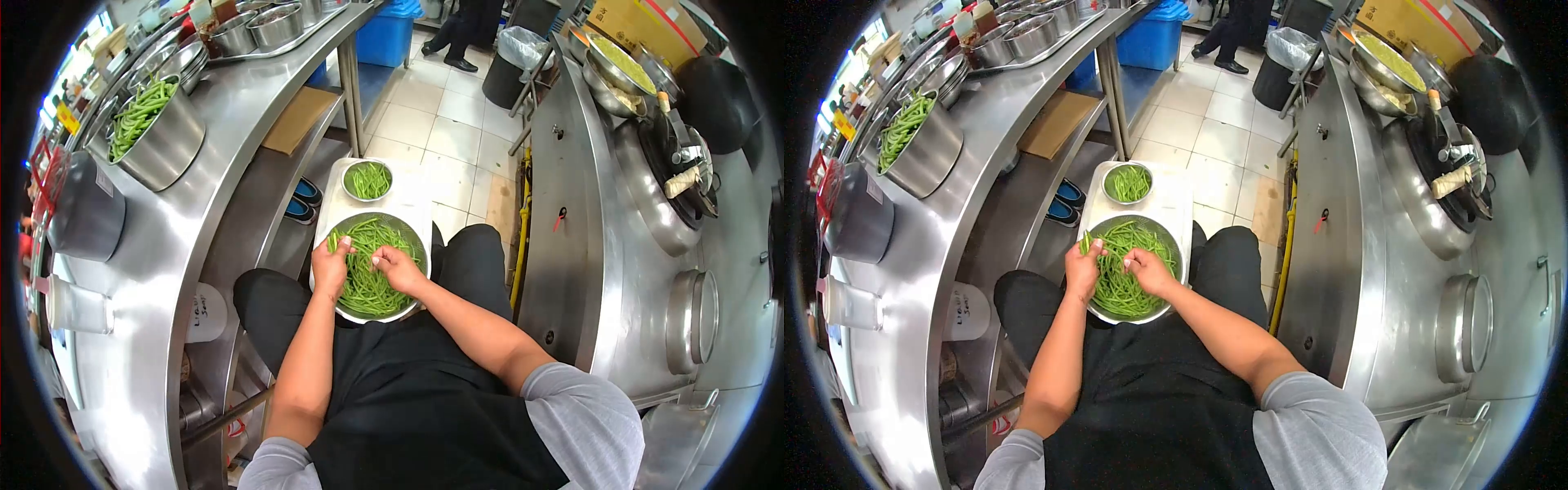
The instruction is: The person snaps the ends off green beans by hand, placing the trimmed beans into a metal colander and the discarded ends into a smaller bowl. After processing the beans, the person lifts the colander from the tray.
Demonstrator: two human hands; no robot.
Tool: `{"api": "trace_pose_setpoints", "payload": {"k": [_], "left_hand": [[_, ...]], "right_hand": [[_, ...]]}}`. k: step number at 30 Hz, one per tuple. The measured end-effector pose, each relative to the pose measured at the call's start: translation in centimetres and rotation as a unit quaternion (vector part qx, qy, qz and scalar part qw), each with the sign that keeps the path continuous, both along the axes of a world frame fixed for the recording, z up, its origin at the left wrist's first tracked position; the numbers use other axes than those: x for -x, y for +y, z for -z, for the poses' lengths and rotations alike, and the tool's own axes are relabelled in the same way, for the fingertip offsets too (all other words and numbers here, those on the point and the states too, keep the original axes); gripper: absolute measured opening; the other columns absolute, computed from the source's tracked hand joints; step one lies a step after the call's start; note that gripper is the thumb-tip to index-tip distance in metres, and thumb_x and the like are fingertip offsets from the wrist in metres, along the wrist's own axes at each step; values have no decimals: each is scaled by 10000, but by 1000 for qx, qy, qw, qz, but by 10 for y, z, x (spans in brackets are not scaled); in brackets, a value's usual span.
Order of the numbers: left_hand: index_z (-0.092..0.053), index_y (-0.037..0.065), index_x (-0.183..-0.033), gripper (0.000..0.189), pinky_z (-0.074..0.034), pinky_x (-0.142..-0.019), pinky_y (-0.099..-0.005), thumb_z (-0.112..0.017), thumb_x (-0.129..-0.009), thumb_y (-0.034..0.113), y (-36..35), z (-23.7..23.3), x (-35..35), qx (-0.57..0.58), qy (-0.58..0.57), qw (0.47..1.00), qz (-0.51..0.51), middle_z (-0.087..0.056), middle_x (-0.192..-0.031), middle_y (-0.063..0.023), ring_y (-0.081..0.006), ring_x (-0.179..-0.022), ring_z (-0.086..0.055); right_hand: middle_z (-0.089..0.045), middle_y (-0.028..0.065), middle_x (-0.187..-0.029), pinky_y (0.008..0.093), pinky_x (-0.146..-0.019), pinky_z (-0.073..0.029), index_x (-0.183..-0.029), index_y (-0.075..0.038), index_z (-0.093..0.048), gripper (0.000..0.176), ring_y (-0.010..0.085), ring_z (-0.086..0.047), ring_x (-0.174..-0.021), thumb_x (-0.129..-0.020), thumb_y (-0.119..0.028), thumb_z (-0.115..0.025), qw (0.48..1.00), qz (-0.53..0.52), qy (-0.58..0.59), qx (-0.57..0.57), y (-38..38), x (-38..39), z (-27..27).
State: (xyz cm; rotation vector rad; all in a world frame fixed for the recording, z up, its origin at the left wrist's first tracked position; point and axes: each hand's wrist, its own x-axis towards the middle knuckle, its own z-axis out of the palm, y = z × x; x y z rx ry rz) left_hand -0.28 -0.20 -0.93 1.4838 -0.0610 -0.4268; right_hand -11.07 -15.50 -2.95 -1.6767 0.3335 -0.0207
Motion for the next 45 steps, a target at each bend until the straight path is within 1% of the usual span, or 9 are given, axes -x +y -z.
{"api": "trace_pose_setpoints", "payload": {"k": [4,14,26,30,33,36,38,40,45], "left_hand": [[-698,-10,-1034,179,-514,-738,-298,-706,-990,164,2,-5,0,-55,-69,996,1,-710,-849,-46,-127,-773,-645],[-745,2,-934,245,-537,-748,-370,-757,-933,246,12,-29,-5,-156,-214,962,-60,-757,-791,-119,-238,-743,-719],[-719,-15,-904,205,-522,-692,-315,-767,-932,182,10,-38,1,-68,-150,985,-49,-733,-748,-81,-152,-687,-672],[-711,-4,-927,220,-501,-678,-316,-719,-983,209,16,-36,-1,-126,-156,978,-54,-712,-771,-43,-126,-700,-634],[-657,40,-958,194,-406,-550,-290,-707,-989,224,15,-5,-11,-35,-46,992,-108,-610,-760,-10,-104,-585,-511],[-662,8,-965,194,-445,-587,-334,-689,-990,198,30,-7,-37,37,70,975,-208,-637,-745,-44,-150,-622,-544],[-588,71,-881,154,-348,-425,-266,-672,-974,161,41,-22,-43,138,111,959,-219,-585,-736,-27,-104,-514,-470],[-605,75,-911,96,-348,-435,-269,-670,-961,125,42,-25,-44,137,115,957,-228,-556,-706,-11,-101,-508,-461],[-606,79,-1030,106,-468,-527,-285,-679,-997,148,35,-28,-35,173,150,962,-148,-565,-763,-17,-137,-607,-561]], "right_hand": [[-682,-8,-880,218,-608,-401,-1028,-68,-652,156,56,-476,-669,-1073,-194,-572,976,-4,39,-212,4,-2,-7],[-691,1,-896,227,-607,-416,-1089,-76,-655,155,72,-468,-629,-1034,-221,-660,976,22,64,-208,8,-7,5],[-692,21,-849,210,-563,-370,-1009,-63,-649,105,46,-444,-607,-1029,-165,-665,964,71,22,-255,18,-12,-10],[-706,30,-850,248,-650,-470,-975,-29,-673,93,79,-584,-697,-1012,-114,-679,984,60,1,-165,21,-8,-18],[-710,30,-812,292,-747,-530,-929,2,-699,87,117,-654,-765,-972,-73,-698,958,-276,-66,-41,21,-3,-59],[-692,35,-757,280,-730,-525,-922,-11,-706,55,103,-640,-728,-950,-58,-712,939,-343,-28,-3,39,3,-55],[-717,91,-879,331,-806,-539,-1010,-16,-719,114,185,-684,-836,-911,-72,-722,944,-328,19,45,40,3,-39],[-707,155,-1045,406,-927,-524,-1125,-30,-715,263,316,-682,-1002,-873,-102,-718,823,-224,-30,522,40,2,-18],[-664,192,-1128,532,-959,-498,-1169,-85,-730,347,387,-614,-1136,-827,-142,-710,910,-100,-20,401,45,-37,-4]]}}
